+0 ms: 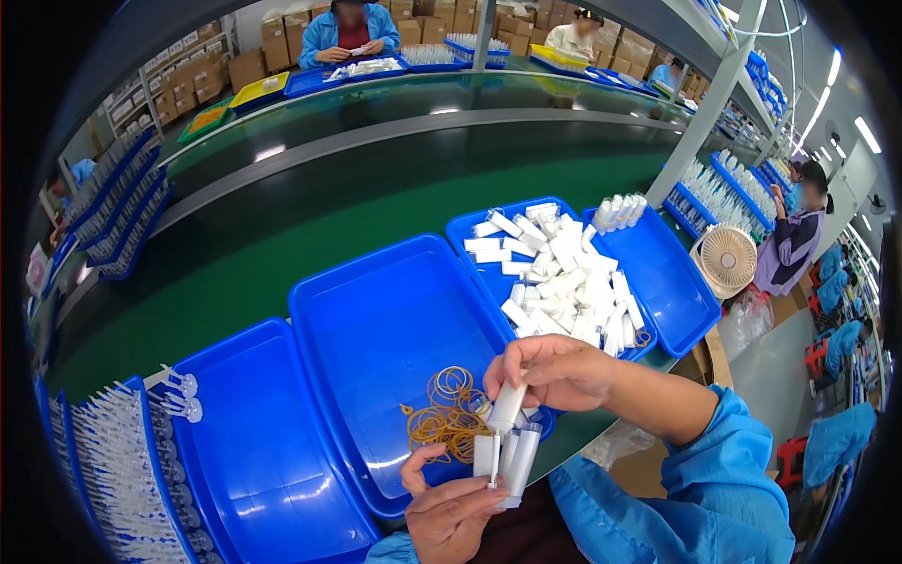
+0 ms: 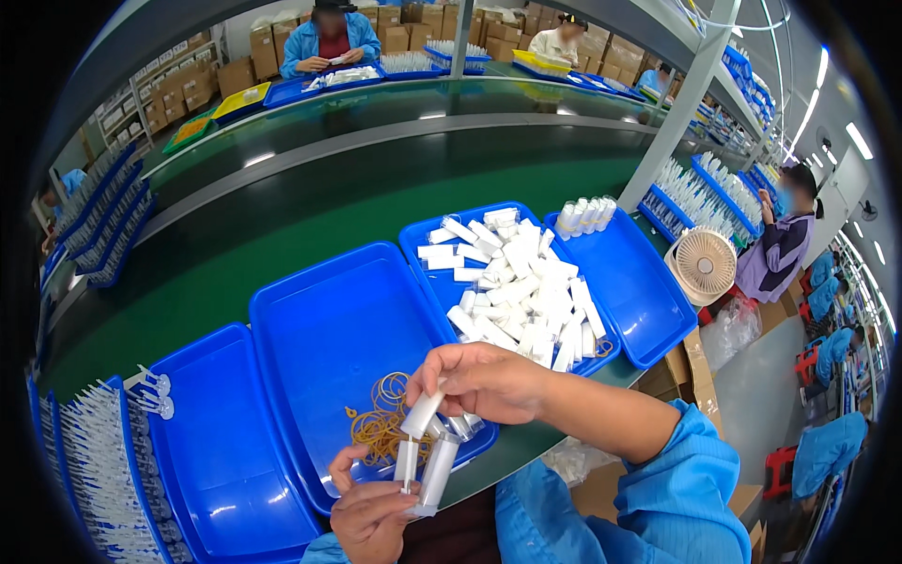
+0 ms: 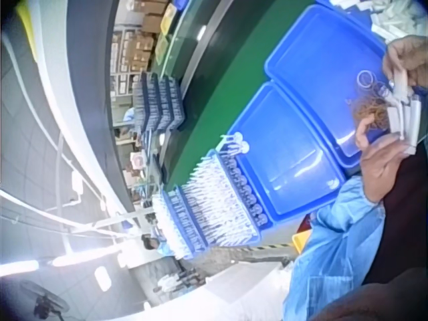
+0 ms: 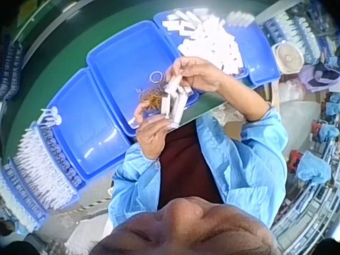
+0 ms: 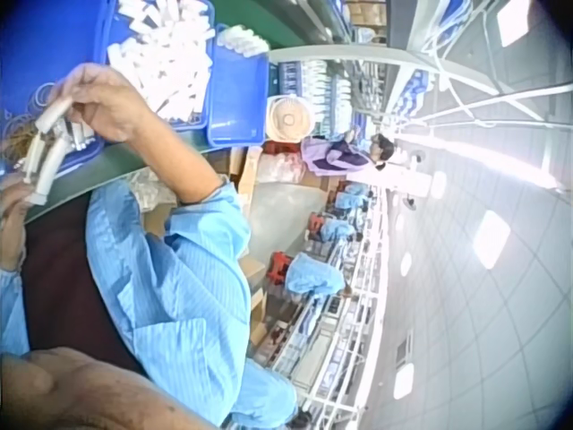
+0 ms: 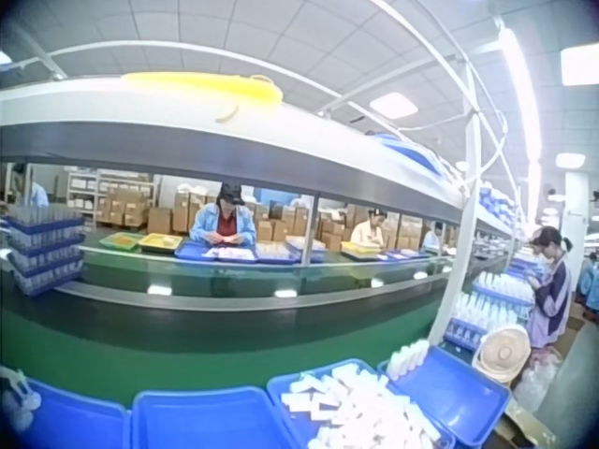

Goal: The recorder bundles and organizes small white plastic medical syringe components using rubber bands on an assembly line.

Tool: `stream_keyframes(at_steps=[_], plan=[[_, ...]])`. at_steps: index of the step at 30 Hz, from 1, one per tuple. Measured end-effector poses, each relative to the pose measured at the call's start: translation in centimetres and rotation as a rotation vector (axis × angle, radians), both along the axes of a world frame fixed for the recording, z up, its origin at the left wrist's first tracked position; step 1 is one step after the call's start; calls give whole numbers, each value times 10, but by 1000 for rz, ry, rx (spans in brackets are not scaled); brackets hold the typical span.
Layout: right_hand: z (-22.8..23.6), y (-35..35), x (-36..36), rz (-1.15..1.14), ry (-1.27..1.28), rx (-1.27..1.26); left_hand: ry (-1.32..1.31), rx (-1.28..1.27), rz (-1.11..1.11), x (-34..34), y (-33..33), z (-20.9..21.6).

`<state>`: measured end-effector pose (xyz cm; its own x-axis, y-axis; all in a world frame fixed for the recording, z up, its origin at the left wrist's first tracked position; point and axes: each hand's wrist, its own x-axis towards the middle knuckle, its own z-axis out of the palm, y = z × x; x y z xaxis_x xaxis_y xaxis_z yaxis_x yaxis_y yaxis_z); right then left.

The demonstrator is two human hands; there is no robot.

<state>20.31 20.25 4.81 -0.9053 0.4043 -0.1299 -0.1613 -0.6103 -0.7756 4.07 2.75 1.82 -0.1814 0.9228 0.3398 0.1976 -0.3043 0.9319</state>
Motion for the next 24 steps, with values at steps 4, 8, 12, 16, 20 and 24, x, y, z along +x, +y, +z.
stream_keyframes(at_steps=[4,8,12,16,20,24], plan=[[-5,1,2,37,-58,86,-38,32,-23,-1,5,3],[-6,1,4,56,-107,222,-109,-44,-86,-2,6,6],[0,-2,3,88,-184,483,-68,-15,-89,-3,7,6],[23,-8,0,107,-240,1130,-17,-46,-108,-4,7,5],[25,-5,5,225,-268,693,116,90,-112,-4,3,0],[15,-19,-1,312,-164,875,302,204,-104,-7,3,-9]])
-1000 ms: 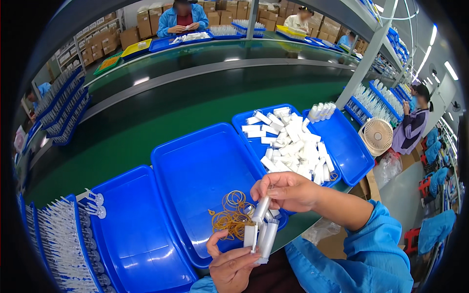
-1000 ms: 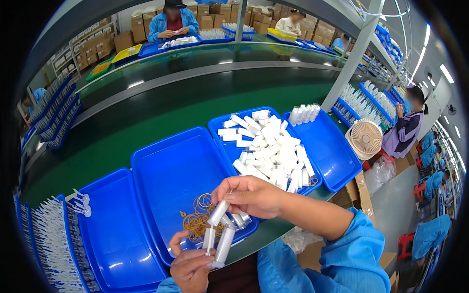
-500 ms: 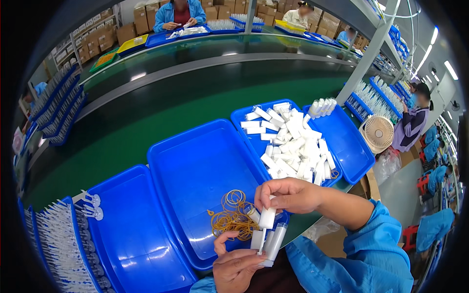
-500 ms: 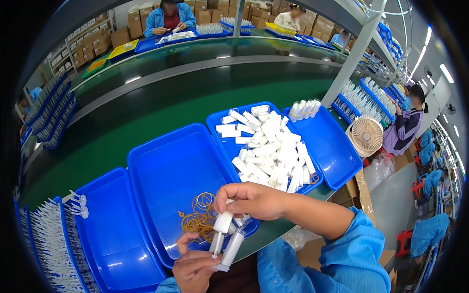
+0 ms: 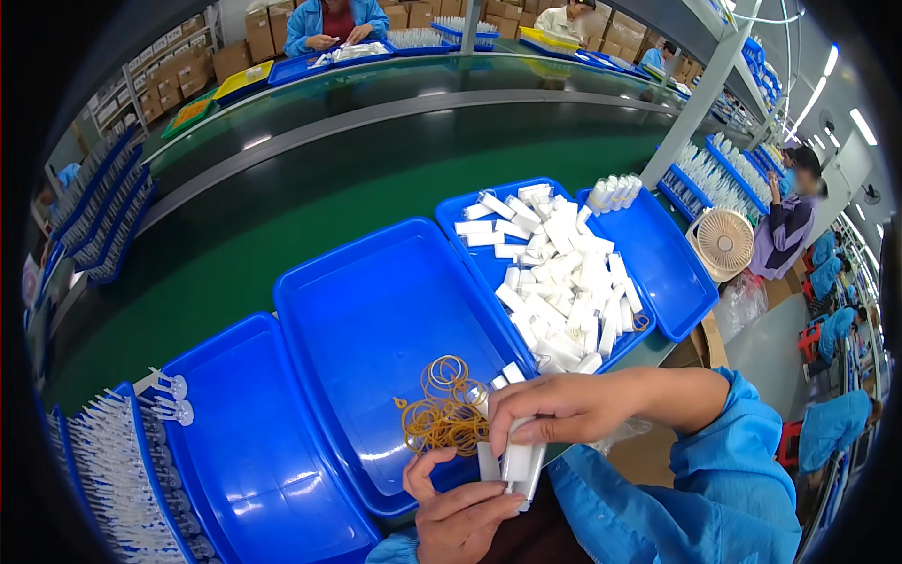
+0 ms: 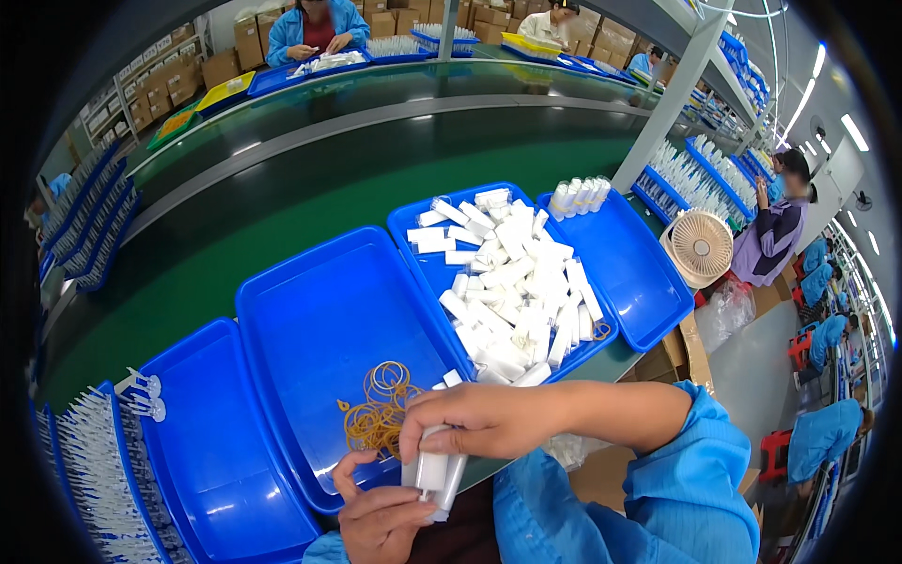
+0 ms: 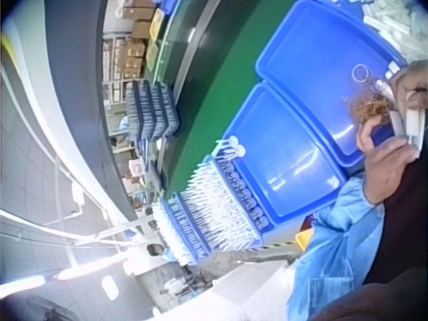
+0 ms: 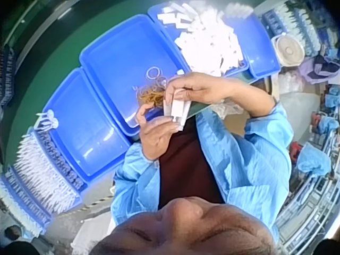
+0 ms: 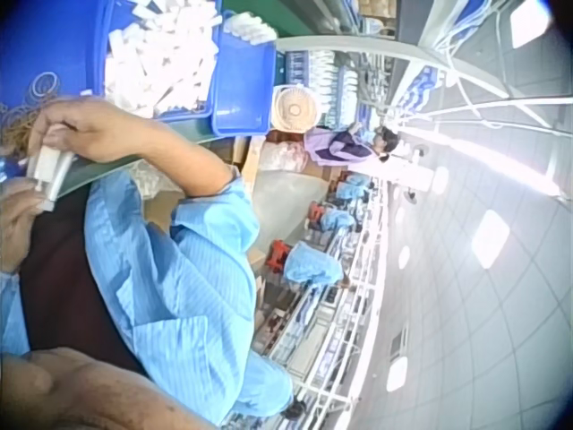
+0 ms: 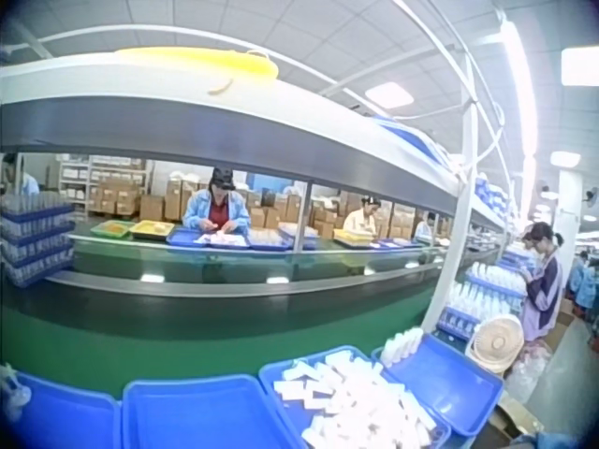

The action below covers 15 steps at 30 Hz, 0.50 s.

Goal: The recorder bundles and organizes small white plastic medical syringe components using rubber bands on an assembly line.

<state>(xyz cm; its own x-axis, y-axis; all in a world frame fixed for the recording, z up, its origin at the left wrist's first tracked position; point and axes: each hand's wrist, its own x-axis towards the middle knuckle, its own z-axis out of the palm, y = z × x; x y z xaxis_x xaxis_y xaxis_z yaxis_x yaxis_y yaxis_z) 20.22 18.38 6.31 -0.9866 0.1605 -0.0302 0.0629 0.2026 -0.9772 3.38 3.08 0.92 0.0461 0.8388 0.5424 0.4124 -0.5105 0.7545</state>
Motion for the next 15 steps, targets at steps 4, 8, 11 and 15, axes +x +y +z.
stream_keyframes(at_steps=[4,8,11,15], plan=[[2,-24,-3,82,0,136,-56,40,152,5,-10,-10],[17,-41,2,143,95,532,-534,-342,-9,11,-32,-36],[7,-55,-6,172,309,420,-1016,-635,-420,8,-25,1],[10,-63,-24,271,388,404,-962,-574,-641,10,-28,-44]])
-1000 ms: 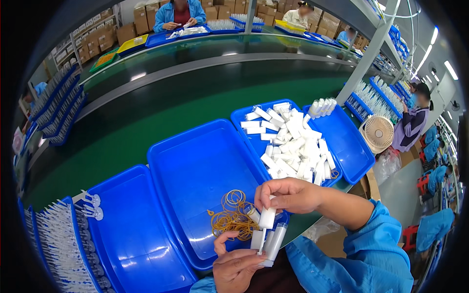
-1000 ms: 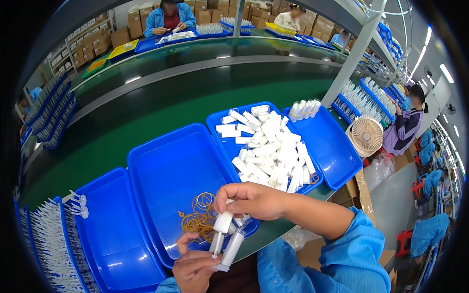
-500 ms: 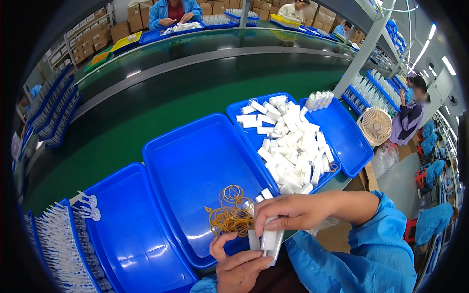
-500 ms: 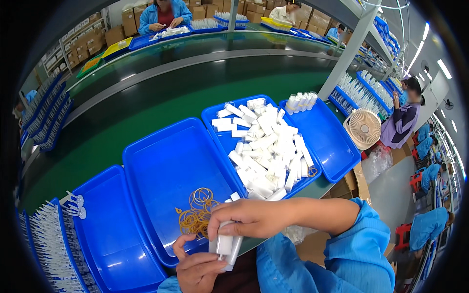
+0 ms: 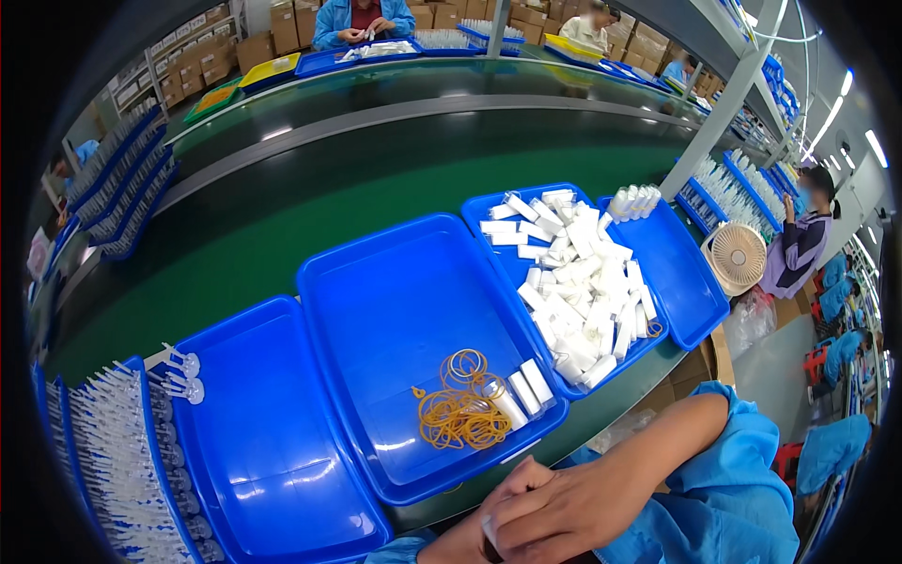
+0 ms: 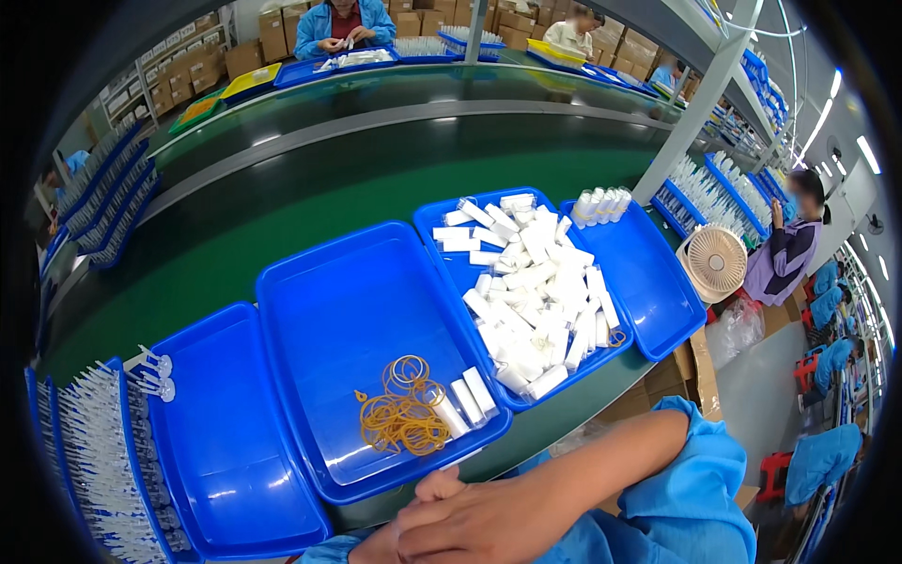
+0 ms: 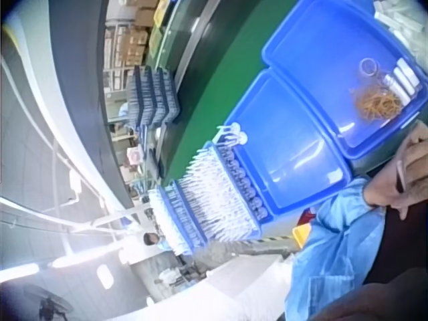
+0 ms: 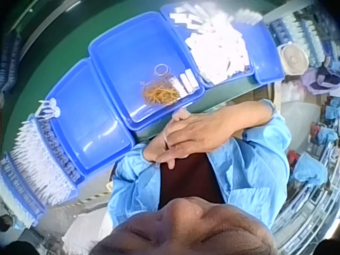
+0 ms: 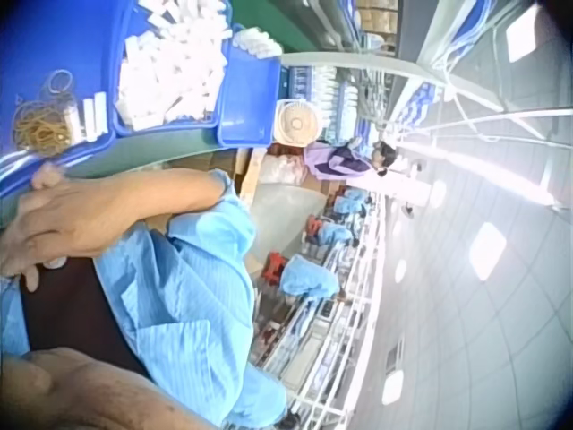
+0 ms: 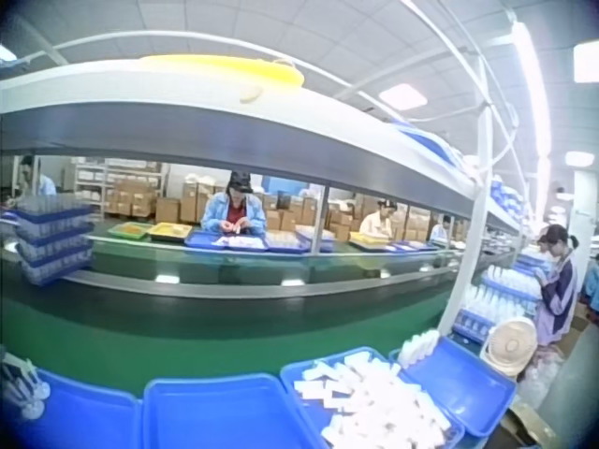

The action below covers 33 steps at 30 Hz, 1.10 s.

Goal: The recorder bundles and organizes small white plastic medical syringe components using rubber bands on an assembly line.

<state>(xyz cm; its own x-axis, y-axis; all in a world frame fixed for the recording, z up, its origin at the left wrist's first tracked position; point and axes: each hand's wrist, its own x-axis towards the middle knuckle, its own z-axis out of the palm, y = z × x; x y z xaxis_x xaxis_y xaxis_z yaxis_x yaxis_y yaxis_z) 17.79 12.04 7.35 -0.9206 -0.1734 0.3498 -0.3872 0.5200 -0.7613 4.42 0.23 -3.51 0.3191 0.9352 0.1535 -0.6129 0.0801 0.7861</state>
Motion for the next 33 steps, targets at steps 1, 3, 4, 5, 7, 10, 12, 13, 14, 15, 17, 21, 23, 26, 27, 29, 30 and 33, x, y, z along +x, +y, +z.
stream_keyframes(at_steps=[1,3,4,5,7,10,12,13,14,15,17,21,23,26,27,29,30,33], plan=[[7,3,-5,3,-20,-4,-30,-9,-63,-2,-3,-11],[0,13,-11,-51,-36,-19,-91,-25,-194,-5,-7,-25],[-11,21,-14,-106,-33,-31,-122,-34,-259,-6,-10,-30],[-16,39,-20,-215,-77,152,-93,-258,-78,-12,4,41],[-26,73,-33,-325,-149,374,-132,-329,-12,-12,0,39],[-46,94,-42,-314,-311,469,-223,-227,59,-6,1,28],[-54,100,-48,-271,-389,489,-210,-229,91,-7,0,30],[-57,102,-50,-252,-408,488,-205,-274,117,-9,-1,38],[-57,103,-51,-235,-427,488,-199,-317,141,-11,-1,43],[-56,105,-52,-266,-408,470,-117,-333,192,-13,-2,45],[-51,109,-52,-332,-370,433,48,-364,286,-15,-2,48],[-22,105,-46,-486,-217,404,222,-406,461,-16,3,55],[-8,99,-43,-510,-189,386,325,-412,522,-18,5,54],[7,88,-36,-540,-202,305,172,-396,698,-14,13,65],[8,84,-35,-542,-213,263,131,-381,736,-13,16,67],[6,75,-33,-519,-238,194,48,-350,815,-11,19,69],[5,70,-30,-519,-251,160,33,-343,769,-11,20,68],[-3,58,-19,-452,-255,50,-141,-337,476,-15,19,61]])
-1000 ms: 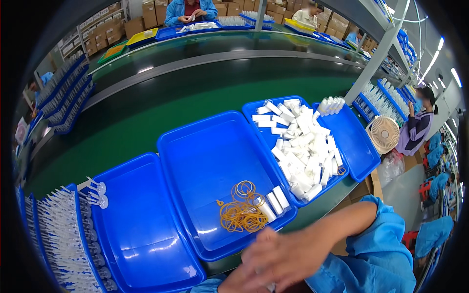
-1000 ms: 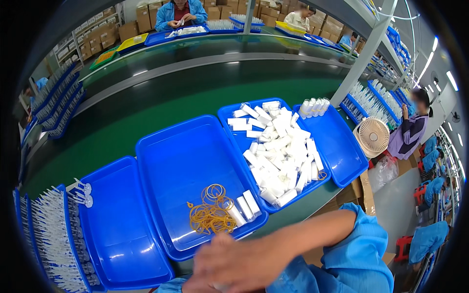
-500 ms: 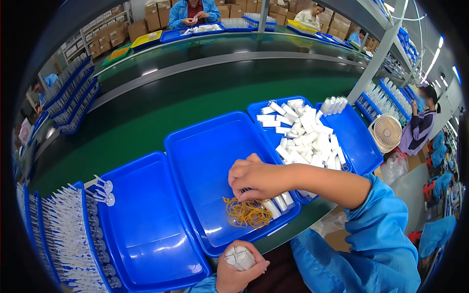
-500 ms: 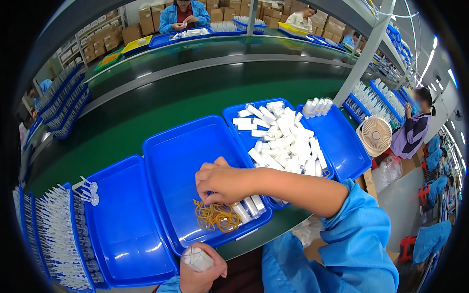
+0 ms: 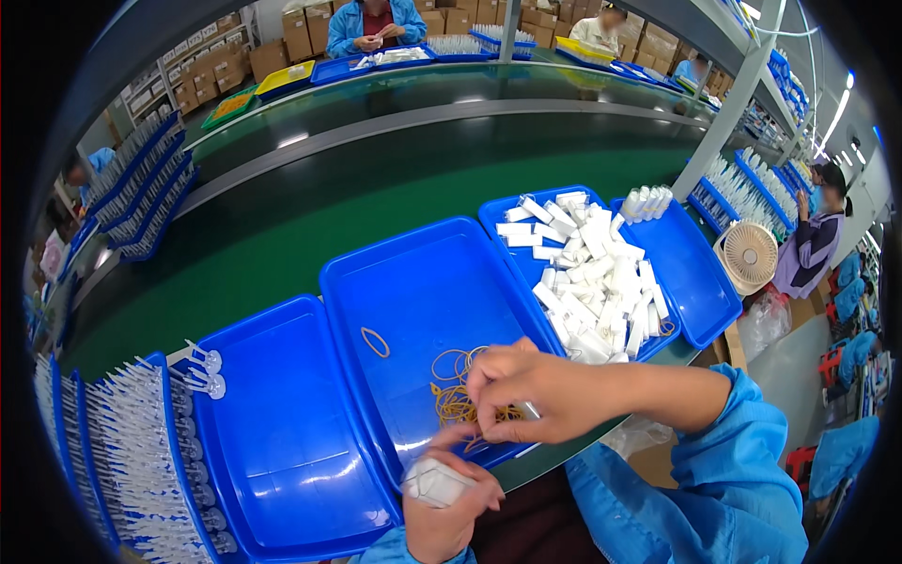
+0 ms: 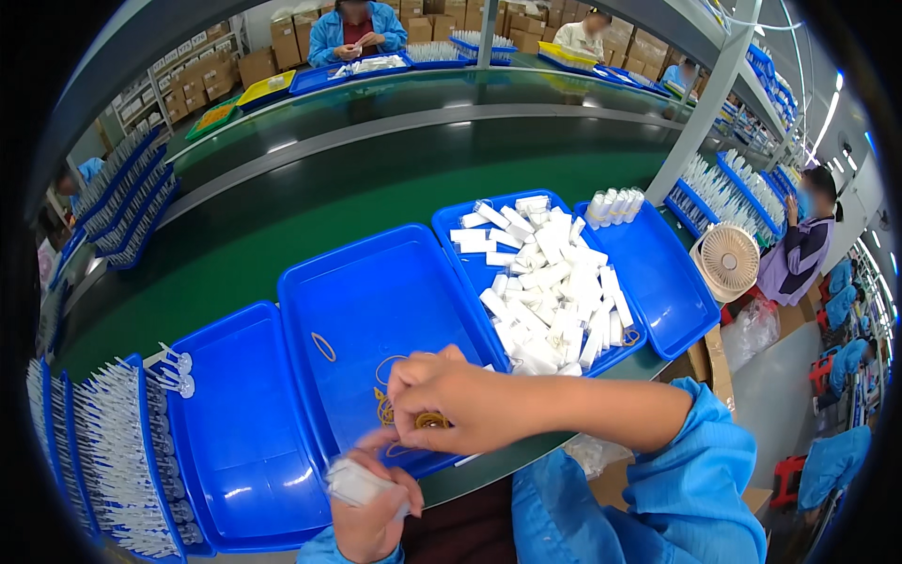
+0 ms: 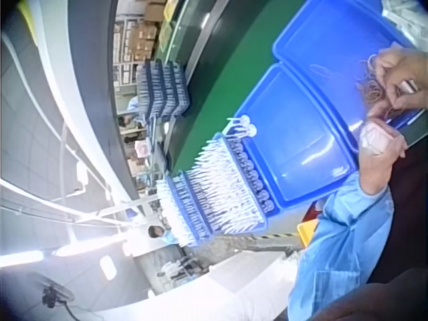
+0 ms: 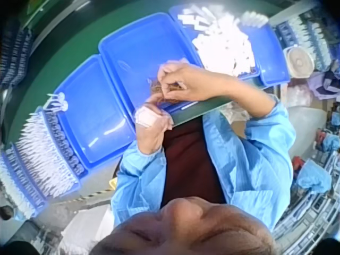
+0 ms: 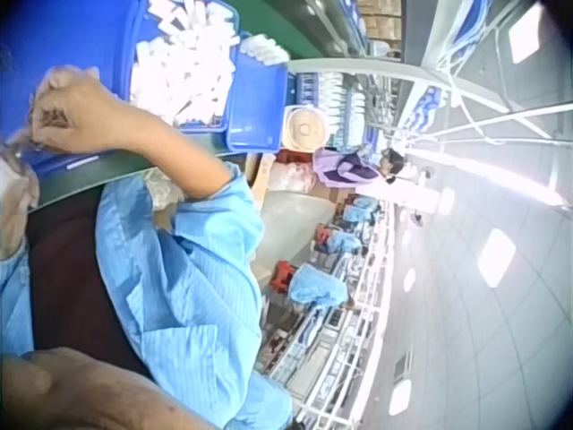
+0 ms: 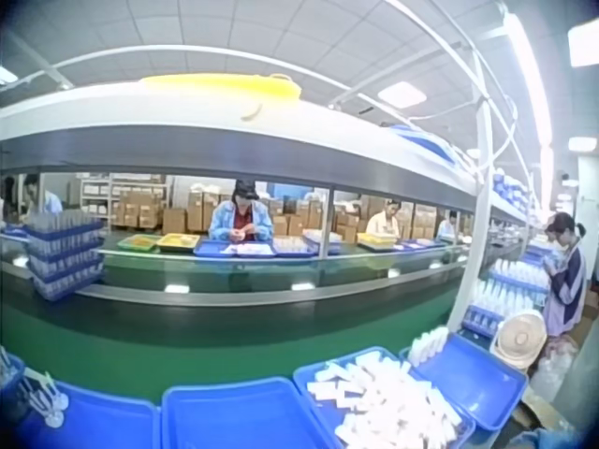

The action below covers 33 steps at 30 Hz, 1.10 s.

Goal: The recorder bundles and organizes small white plastic medical syringe components using rubber bands on an assembly line.

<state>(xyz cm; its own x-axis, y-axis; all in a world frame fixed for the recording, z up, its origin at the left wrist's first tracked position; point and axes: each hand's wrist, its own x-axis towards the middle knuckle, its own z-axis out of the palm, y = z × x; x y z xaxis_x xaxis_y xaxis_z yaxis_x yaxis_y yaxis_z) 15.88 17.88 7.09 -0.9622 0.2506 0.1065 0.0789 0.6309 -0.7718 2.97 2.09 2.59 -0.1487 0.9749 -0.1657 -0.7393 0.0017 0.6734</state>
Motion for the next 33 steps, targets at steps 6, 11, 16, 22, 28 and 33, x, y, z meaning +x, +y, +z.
stream_keyframes(at_steps=[6,11,16,22,28,33], plan=[[-26,-19,20,121,225,-1615,-356,426,-484,-6,-4,3],[-7,-23,24,192,325,-1083,764,94,-3,12,1,6],[7,-78,27,635,-157,-470,739,27,-151,4,8,-8],[-37,-56,60,-40,454,-1513,488,44,150,17,-2,4],[-4,-58,52,-121,69,-359,1482,194,-53,26,-2,19],[-5,-64,71,-213,78,-69,1509,426,-310,23,-6,23]])
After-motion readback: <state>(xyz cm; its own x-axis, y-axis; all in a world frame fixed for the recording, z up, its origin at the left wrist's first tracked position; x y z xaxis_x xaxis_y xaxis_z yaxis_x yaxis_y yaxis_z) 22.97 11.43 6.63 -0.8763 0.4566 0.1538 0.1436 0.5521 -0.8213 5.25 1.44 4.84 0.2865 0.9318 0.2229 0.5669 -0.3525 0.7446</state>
